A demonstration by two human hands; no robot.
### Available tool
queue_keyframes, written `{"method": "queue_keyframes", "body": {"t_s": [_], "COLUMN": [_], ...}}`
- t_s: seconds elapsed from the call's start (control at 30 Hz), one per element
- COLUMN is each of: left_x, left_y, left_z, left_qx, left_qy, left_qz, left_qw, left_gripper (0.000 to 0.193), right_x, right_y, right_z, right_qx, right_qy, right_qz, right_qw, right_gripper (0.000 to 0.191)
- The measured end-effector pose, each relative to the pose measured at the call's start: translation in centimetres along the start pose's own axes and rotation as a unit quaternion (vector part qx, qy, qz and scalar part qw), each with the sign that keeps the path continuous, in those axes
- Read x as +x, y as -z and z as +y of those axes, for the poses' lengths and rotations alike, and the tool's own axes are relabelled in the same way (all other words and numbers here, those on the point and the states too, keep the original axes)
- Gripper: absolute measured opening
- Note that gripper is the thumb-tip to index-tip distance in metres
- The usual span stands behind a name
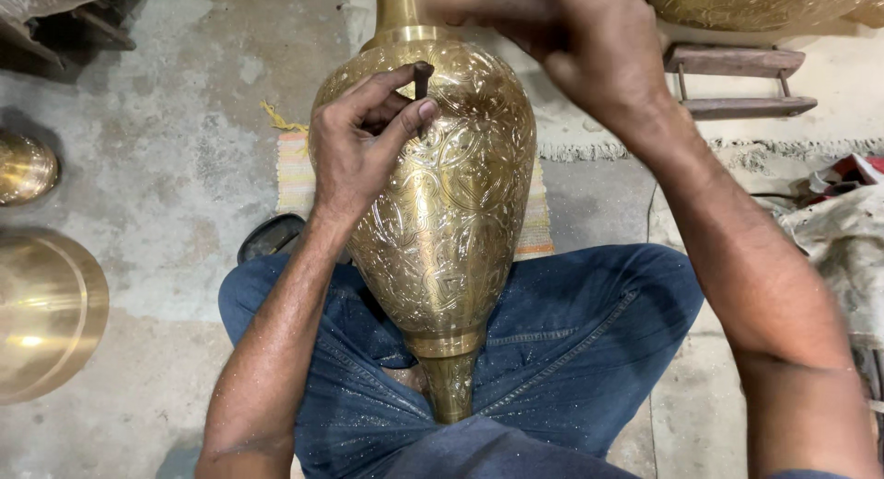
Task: The person sits cross-legged on the floor with a large engraved brass vase in their lap. They first rub the vase surface with a small abrasive stone, then hold a chisel against the etched floral patterns and strike it with a wooden mallet, working the design across the vase body.
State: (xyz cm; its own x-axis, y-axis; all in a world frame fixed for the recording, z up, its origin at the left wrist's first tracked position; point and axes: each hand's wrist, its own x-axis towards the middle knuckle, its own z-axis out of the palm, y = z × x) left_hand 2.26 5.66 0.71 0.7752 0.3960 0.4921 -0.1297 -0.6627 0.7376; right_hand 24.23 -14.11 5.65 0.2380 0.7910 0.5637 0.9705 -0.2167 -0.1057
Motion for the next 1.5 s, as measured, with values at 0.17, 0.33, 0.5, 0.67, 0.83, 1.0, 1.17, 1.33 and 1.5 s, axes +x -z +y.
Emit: {"method": "queue_keyframes", "body": {"t_s": [0.17,0.33,0.5,0.67,0.83,1.0,1.17,1.33,1.5], "left_x": [0.2,0.3,0.2,0.1,0.3,0.4,0.7,0.5,0.4], "left_y": [0.3,0.4,0.2,0.6,0.7,0.5,0.6,0.8,0.7], "left_z": [0.0,-0.2,-0.1,0.1,0.3,0.3,0.1,0.1,0.2], "left_qx": [0.013,-0.024,-0.013,-0.039,-0.011,-0.069,-0.013,-0.031,-0.068], "left_qy": [-0.018,-0.007,-0.011,-0.010,-0.005,-0.008,0.000,-0.014,-0.007], "left_qz": [-0.006,-0.013,-0.013,-0.008,-0.021,-0.020,-0.029,-0.032,-0.034], "left_qw": [1.000,1.000,1.000,0.999,1.000,0.997,0.999,0.999,0.997], "left_gripper": [0.035,0.035,0.033,0.034,0.032,0.033,0.032,0.033,0.032], "right_x": [-0.3,-0.8,-0.9,-1.1,-1.5,-2.2,-2.3,-2.0,-2.2], "right_y": [-0.2,-0.8,-1.6,-1.1,-0.8,-1.0,-0.8,-0.5,0.3], "right_z": [-0.2,-0.1,0.0,-0.1,-0.6,-1.0,-0.6,-1.5,-2.3], "right_qx": [0.216,0.095,0.195,0.230,0.023,0.197,0.023,0.058,0.186], "right_qy": [-0.140,-0.051,-0.106,0.001,-0.047,-0.119,-0.064,-0.087,-0.072], "right_qz": [-0.142,0.035,-0.062,0.096,-0.059,-0.029,0.007,-0.086,0.006], "right_qw": [0.956,0.994,0.973,0.969,0.997,0.973,0.998,0.991,0.980], "right_gripper": [0.025,0.025,0.024,0.025,0.027,0.039,0.038,0.033,0.043]}}
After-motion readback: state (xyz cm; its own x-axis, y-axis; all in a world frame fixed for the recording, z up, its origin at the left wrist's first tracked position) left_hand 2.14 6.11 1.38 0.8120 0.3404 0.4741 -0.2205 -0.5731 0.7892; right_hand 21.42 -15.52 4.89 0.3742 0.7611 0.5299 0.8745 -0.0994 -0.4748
